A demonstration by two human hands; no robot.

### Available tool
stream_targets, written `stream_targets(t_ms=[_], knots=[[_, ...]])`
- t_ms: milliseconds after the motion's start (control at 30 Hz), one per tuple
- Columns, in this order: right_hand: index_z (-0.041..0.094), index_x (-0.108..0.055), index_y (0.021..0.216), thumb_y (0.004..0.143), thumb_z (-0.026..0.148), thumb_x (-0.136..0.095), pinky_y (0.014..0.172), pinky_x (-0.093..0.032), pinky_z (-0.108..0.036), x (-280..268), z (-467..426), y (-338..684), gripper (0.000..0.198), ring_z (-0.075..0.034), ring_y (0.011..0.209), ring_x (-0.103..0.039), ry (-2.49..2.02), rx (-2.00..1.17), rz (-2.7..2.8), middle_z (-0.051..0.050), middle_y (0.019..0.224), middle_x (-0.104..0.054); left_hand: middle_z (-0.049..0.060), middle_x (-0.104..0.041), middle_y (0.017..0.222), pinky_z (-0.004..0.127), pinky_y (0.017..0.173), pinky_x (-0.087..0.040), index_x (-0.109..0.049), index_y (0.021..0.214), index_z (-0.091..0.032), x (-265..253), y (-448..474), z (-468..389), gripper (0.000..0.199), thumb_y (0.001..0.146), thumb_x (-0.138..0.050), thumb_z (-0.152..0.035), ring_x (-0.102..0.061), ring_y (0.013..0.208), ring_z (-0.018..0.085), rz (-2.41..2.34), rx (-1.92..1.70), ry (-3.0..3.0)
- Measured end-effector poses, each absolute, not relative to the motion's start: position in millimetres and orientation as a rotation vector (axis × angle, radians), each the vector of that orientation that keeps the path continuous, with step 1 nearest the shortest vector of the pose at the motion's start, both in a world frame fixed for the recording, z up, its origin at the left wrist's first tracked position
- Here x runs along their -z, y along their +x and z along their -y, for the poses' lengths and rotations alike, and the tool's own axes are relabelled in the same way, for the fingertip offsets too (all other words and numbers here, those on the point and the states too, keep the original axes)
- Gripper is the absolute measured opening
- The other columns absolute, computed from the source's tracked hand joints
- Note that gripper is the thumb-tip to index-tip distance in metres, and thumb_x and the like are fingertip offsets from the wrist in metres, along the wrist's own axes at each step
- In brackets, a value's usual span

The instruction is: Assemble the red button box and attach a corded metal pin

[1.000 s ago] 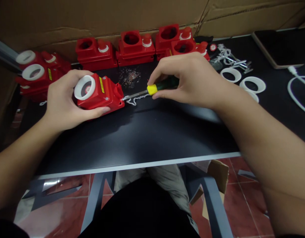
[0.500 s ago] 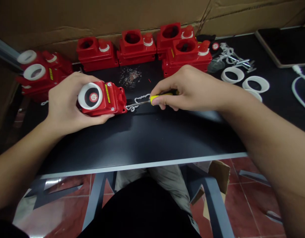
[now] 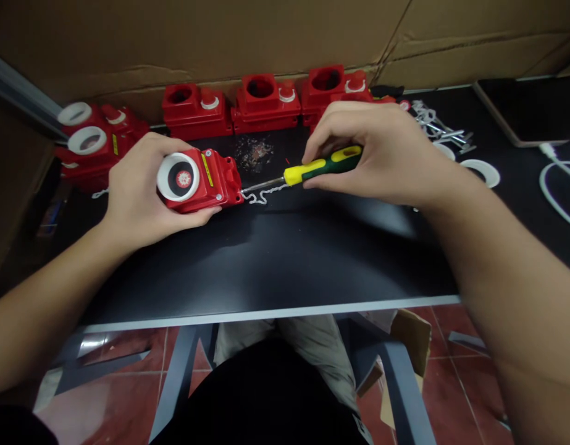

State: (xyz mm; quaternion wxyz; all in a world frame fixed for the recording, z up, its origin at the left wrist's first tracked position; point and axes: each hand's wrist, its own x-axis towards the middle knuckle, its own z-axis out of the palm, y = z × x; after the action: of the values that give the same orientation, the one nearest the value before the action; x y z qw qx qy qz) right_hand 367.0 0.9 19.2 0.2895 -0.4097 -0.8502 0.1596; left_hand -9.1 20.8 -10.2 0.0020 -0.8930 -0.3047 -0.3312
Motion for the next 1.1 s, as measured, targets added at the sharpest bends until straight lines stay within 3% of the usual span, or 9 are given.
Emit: stream_targets(t_ms=[133, 300, 367, 467, 667, 767, 867, 967, 1100], knots=[[0.034, -0.081, 0.098, 0.089, 0.049, -0.089, 0.088, -0.057, -0.046, -22.1, 3.5, 363.3, 0.02, -0.022, 0.093, -0.073, -1.115, -0.377, 2.169, -0.002, 0.102, -0.081, 0.006, -0.078, 0.131, 0.062, 0.101, -0.069, -0.061, 0.141, -0.039, 12.0, -9.3, -19.6, 0.067, 0.088, -0.096, -0.061, -0.079, 0.117, 0.037, 0.957, 1.091, -2.735], [0.03, -0.084, 0.103, 0.085, 0.046, -0.094, 0.089, -0.064, -0.04, -16.0, 0.8, 364.6, 0.026, -0.021, 0.094, -0.079, -1.124, -0.492, 2.147, -0.003, 0.106, -0.084, 0.006, -0.078, 0.134, 0.067, 0.104, -0.065, -0.061, 0.145, -0.039, 11.7, -9.5, -17.7, 0.071, 0.087, -0.098, -0.057, -0.078, 0.12, 0.04, 0.936, 1.097, -2.747], [0.029, -0.085, 0.108, 0.086, 0.045, -0.093, 0.079, -0.066, -0.035, -13.8, 1.0, 363.0, 0.029, -0.016, 0.077, -0.077, -1.127, -0.594, 2.08, -0.002, 0.094, -0.082, 0.006, -0.077, 0.135, 0.069, 0.106, -0.064, -0.061, 0.145, -0.039, 11.2, -8.8, -15.8, 0.07, 0.088, -0.098, -0.056, -0.078, 0.121, 0.04, 0.945, 1.089, -2.76], [0.025, -0.084, 0.112, 0.09, 0.05, -0.089, 0.057, -0.058, -0.028, -13.4, 3.3, 358.8, 0.034, -0.011, 0.054, -0.067, -1.148, -0.724, 1.966, 0.001, 0.072, -0.074, 0.006, -0.077, 0.136, 0.07, 0.109, -0.064, -0.06, 0.145, -0.038, 10.7, -6.6, -11.6, 0.068, 0.091, -0.097, -0.056, -0.078, 0.123, 0.04, 0.943, 1.046, -2.77], [0.023, -0.08, 0.114, 0.098, 0.068, -0.077, 0.042, -0.041, -0.025, -13.6, -0.3, 363.3, 0.048, -0.007, 0.042, -0.053, -1.259, -0.836, 1.989, 0.002, 0.062, -0.067, 0.005, -0.078, 0.134, 0.073, 0.106, -0.065, -0.056, 0.147, -0.042, 8.7, -3.5, -8.9, 0.069, 0.092, -0.095, -0.057, -0.079, 0.121, 0.04, 0.898, 1.04, -2.742], [0.026, -0.08, 0.113, 0.085, 0.078, -0.085, 0.056, -0.054, -0.03, -12.7, -6.0, 371.5, 0.059, -0.012, 0.065, -0.067, -1.186, -0.691, 2.091, -0.004, 0.089, -0.077, 0.005, -0.078, 0.132, 0.068, 0.104, -0.066, -0.059, 0.143, -0.04, 7.9, -4.4, -12.9, 0.066, 0.09, -0.096, -0.054, -0.079, 0.118, 0.038, 0.92, 1.036, -2.726], [0.031, -0.079, 0.111, 0.085, 0.061, -0.091, 0.084, -0.059, -0.039, -17.4, -8.0, 375.9, 0.041, -0.019, 0.099, -0.071, -1.065, -0.38, 2.227, -0.006, 0.114, -0.078, 0.006, -0.077, 0.129, 0.064, 0.101, -0.067, -0.061, 0.14, -0.039, 9.6, -6.3, -17.3, 0.067, 0.087, -0.098, -0.057, -0.078, 0.116, 0.038, 0.963, 1.086, -2.72], [0.033, -0.08, 0.108, 0.092, 0.046, -0.087, 0.086, -0.054, -0.04, -24.9, -5.1, 374.4, 0.023, -0.018, 0.097, -0.069, -1.045, -0.293, 2.244, -0.004, 0.11, -0.078, 0.006, -0.076, 0.127, 0.063, 0.1, -0.067, -0.061, 0.139, -0.038, 12.4, -7.6, -19.3, 0.066, 0.087, -0.097, -0.058, -0.078, 0.114, 0.038, 1.018, 1.127, -2.7], [0.03, -0.085, 0.108, 0.092, 0.055, -0.087, 0.085, -0.052, -0.037, -29.0, 0.3, 371.4, 0.03, -0.018, 0.096, -0.071, -1.089, -0.259, 2.228, -0.004, 0.111, -0.082, 0.006, -0.076, 0.128, 0.062, 0.099, -0.068, -0.062, 0.136, -0.037, 13.2, -8.1, -18.7, 0.064, 0.087, -0.097, -0.059, -0.078, 0.114, 0.038, 1.011, 1.155, -2.687]])
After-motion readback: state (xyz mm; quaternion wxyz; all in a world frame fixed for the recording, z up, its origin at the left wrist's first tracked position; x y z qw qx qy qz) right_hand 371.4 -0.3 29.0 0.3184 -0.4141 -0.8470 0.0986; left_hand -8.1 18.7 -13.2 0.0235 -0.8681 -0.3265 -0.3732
